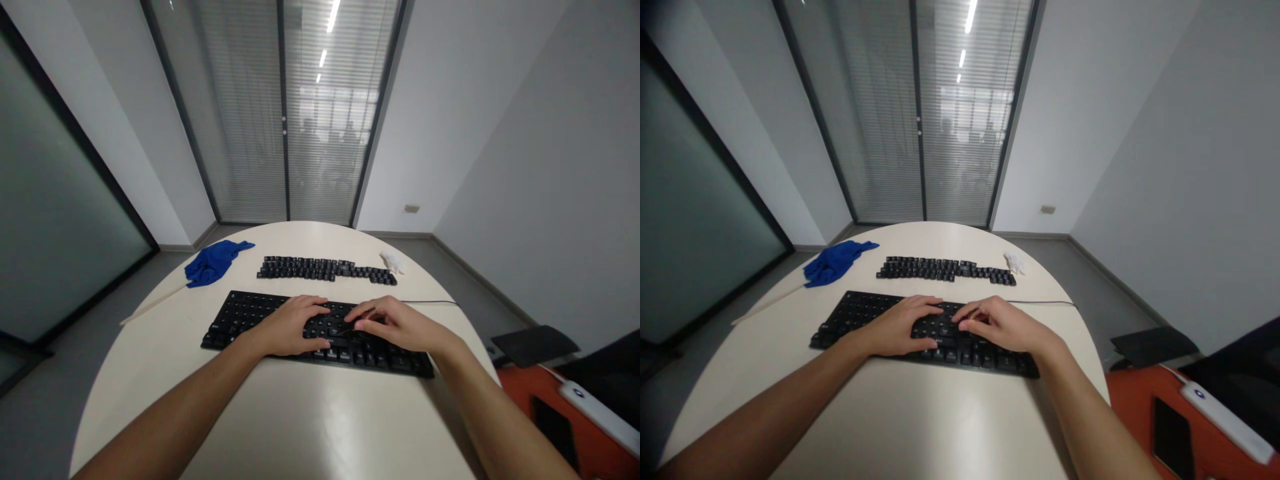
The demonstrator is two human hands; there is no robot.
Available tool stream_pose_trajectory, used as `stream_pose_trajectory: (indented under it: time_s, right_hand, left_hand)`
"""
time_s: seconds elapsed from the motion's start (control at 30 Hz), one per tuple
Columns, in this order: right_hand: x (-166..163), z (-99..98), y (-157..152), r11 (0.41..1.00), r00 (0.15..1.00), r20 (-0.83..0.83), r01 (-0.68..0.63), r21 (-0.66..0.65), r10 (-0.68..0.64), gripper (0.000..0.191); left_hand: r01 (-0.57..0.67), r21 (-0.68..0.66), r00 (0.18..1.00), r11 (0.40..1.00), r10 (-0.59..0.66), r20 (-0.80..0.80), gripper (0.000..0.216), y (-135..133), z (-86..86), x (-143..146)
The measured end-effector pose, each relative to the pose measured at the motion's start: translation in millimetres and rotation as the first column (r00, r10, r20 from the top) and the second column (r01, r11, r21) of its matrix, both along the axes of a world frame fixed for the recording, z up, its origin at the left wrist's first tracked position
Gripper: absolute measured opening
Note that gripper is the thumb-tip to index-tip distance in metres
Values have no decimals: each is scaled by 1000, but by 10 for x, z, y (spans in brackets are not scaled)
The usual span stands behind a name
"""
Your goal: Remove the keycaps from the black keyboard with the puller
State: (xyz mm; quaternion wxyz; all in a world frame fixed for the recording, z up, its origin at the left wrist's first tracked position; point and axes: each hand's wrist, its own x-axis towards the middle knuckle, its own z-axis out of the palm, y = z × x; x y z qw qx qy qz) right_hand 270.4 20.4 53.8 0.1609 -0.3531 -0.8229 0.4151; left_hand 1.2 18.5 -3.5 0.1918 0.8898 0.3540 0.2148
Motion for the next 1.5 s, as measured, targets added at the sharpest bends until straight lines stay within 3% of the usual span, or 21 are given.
stream_pose_trajectory:
  time_s: [0.47, 0.7, 0.9, 1.1, 1.37, 1.5]
  right_hand:
    - [-161, -2, -36, 984, 995, 49, -90, 157, 83, 29]
    - [-249, -16, -73, 934, 988, 154, -47, 353, -9, 28]
    - [-282, -89, -44, 900, 979, 199, -56, 432, -35, 22]
    - [-276, -153, -19, 909, 985, 164, -15, 417, -58, 13]
    - [-238, -265, 58, 949, 996, 74, 18, 316, -44, 12]
    - [-252, -353, 105, 949, 999, -28, 23, 314, -15, 8]
  left_hand:
    - [16, -7, 1000, 1000, -16, 14, 61, 0, -4, -4]
    - [23, 8, 1000, 1000, -23, -3, 58, -4, 22, 3]
    - [12, 18, 1000, 1000, -12, -19, 59, -3, 14, -1]
    - [2, 40, 1000, 999, -2, -13, 52, -14, 24, 8]
    - [-98, 127, 994, 987, 104, -40, 32, -65, 0, 163]
    - [-74, 88, 997, 993, 76, -13, 24, -89, 5, 197]
